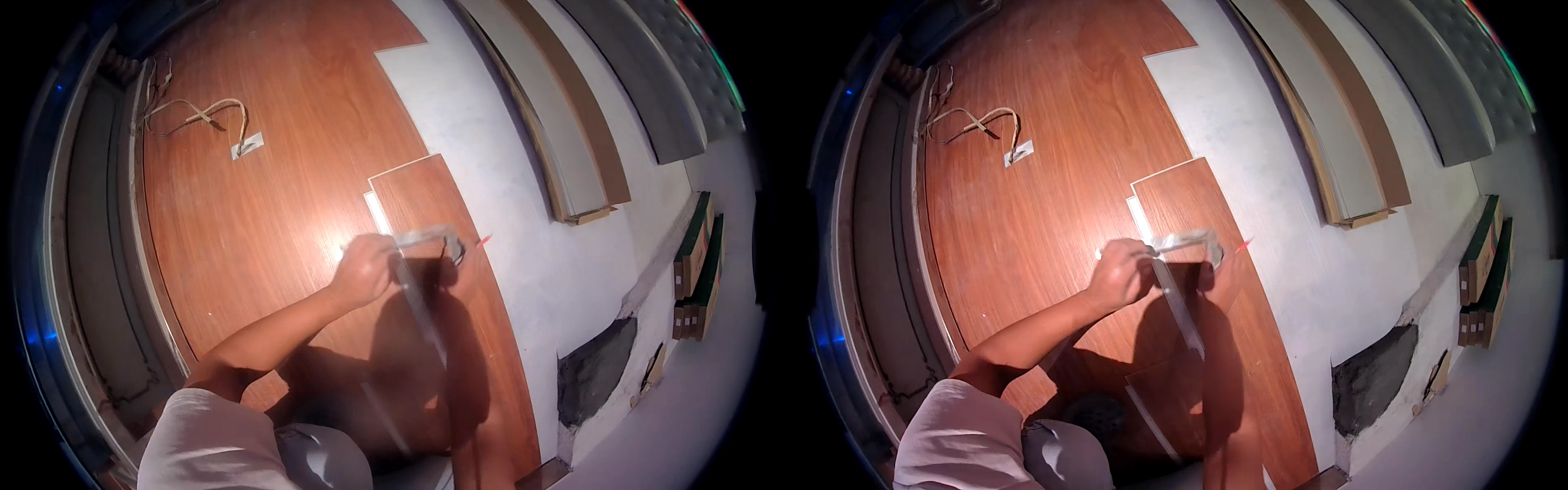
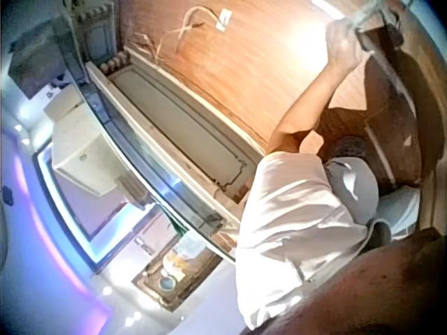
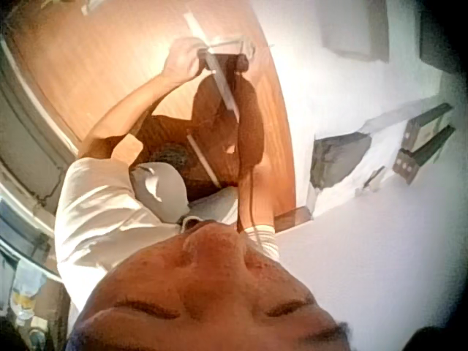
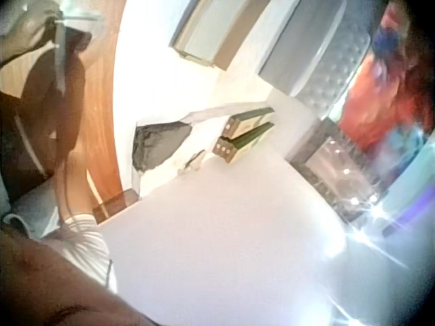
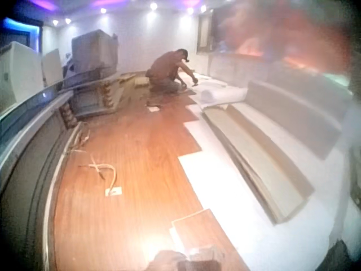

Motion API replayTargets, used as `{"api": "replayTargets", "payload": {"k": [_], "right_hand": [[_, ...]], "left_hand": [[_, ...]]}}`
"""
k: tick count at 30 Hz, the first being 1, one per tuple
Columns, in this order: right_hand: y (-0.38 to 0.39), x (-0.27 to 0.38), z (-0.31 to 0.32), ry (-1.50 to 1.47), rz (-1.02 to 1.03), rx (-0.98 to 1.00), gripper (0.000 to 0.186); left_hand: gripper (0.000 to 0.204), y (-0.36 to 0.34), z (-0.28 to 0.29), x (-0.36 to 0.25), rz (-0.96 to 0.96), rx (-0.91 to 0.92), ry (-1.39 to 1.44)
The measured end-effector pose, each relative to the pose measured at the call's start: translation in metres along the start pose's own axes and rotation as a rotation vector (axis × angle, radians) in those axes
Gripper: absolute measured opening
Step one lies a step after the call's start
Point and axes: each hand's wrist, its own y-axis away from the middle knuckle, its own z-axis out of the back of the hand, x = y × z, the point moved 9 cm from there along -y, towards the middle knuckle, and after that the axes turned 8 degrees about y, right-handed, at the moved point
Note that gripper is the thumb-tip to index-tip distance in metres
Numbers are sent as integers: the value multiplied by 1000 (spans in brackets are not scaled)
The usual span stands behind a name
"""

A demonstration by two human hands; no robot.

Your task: The person measures and cuts foam underlayment using a utility knife to fit the floor perimeter, then aligns and marks a wooden floor plank using a square and pencil.

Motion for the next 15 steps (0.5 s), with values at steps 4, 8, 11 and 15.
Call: {"api": "replayTargets", "payload": {"k": [4,8,11,15], "right_hand": [[-81,14,-28,127,185,-128,30],[-126,17,-57,138,249,-115,31],[-142,4,-69,72,165,-78,29],[-148,-14,-72,15,20,-104,27]], "left_hand": [[38,-3,-67,58,7,111,-90],[43,-16,-100,97,103,178,-267],[45,-22,-99,101,187,193,-241],[52,-31,-102,89,27,325,-455]]}}
